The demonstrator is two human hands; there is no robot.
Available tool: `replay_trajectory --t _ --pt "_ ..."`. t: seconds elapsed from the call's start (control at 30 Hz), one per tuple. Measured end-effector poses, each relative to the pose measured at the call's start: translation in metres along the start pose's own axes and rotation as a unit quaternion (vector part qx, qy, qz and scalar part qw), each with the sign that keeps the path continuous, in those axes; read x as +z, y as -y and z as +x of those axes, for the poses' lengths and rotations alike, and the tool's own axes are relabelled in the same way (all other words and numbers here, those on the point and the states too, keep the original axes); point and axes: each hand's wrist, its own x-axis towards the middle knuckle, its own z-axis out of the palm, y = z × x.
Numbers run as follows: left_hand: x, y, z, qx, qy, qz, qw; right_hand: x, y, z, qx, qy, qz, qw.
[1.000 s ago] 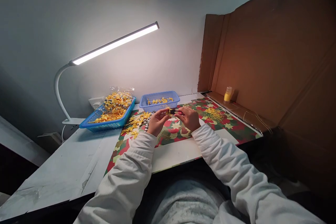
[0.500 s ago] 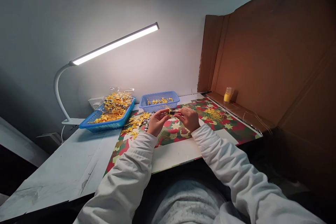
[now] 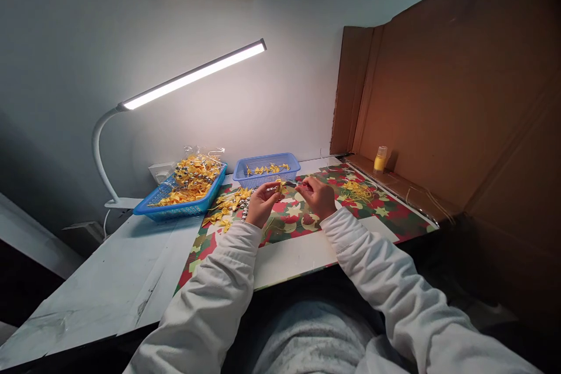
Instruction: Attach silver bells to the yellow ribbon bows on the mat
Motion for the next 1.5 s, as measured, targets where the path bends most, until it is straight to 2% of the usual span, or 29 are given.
replay_trajectory --t 0.17,0.3,0.4,0.47,0.53,0.7,0.8,0.93,1.0,1.07,1.33,1.43,1.5 --pt "0.001 -0.001 -0.001 0.001 0.003 -0.011 1.0 0.004 -0.013 0.006 0.151 -0.014 0.086 0.985" --pt "0.003 -0.005 -0.003 0.008 0.022 -0.008 1.0 0.01 -0.022 0.008 0.206 -0.052 0.143 0.967" --pt "0.003 -0.007 -0.004 -0.011 0.023 -0.006 1.0 0.011 -0.025 0.007 0.225 -0.011 0.091 0.97" --pt "0.002 -0.007 -0.004 -0.034 0.022 -0.014 0.999 0.01 -0.025 0.006 0.229 0.047 0.051 0.971" --pt "0.001 -0.006 -0.003 -0.057 0.024 -0.029 0.998 0.007 -0.021 0.005 0.234 0.073 0.038 0.969" --pt "0.0 -0.005 -0.002 -0.093 0.021 -0.063 0.993 -0.001 -0.01 0.007 0.216 0.023 0.073 0.973" --pt "0.0 -0.007 -0.002 -0.102 0.014 -0.075 0.992 -0.002 -0.01 0.007 0.215 0.029 0.038 0.975" --pt "-0.001 -0.007 -0.002 -0.106 0.023 -0.072 0.991 0.005 -0.019 0.004 0.223 0.112 -0.069 0.966" --pt "-0.001 -0.006 -0.001 -0.109 0.028 -0.07 0.991 0.01 -0.026 0.001 0.225 0.155 -0.098 0.957" --pt "-0.001 -0.005 -0.001 -0.106 0.028 -0.07 0.991 0.014 -0.033 -0.001 0.224 0.173 -0.107 0.953" --pt "0.0 -0.006 -0.001 -0.111 0.01 -0.074 0.991 0.028 -0.056 -0.009 0.127 0.114 -0.104 0.98" --pt "0.0 -0.006 -0.001 -0.12 0.012 -0.07 0.99 0.025 -0.047 -0.007 0.121 0.104 -0.094 0.983" --pt "0.0 -0.005 -0.001 -0.122 0.016 -0.061 0.99 0.019 -0.034 -0.003 0.103 0.08 -0.047 0.99"
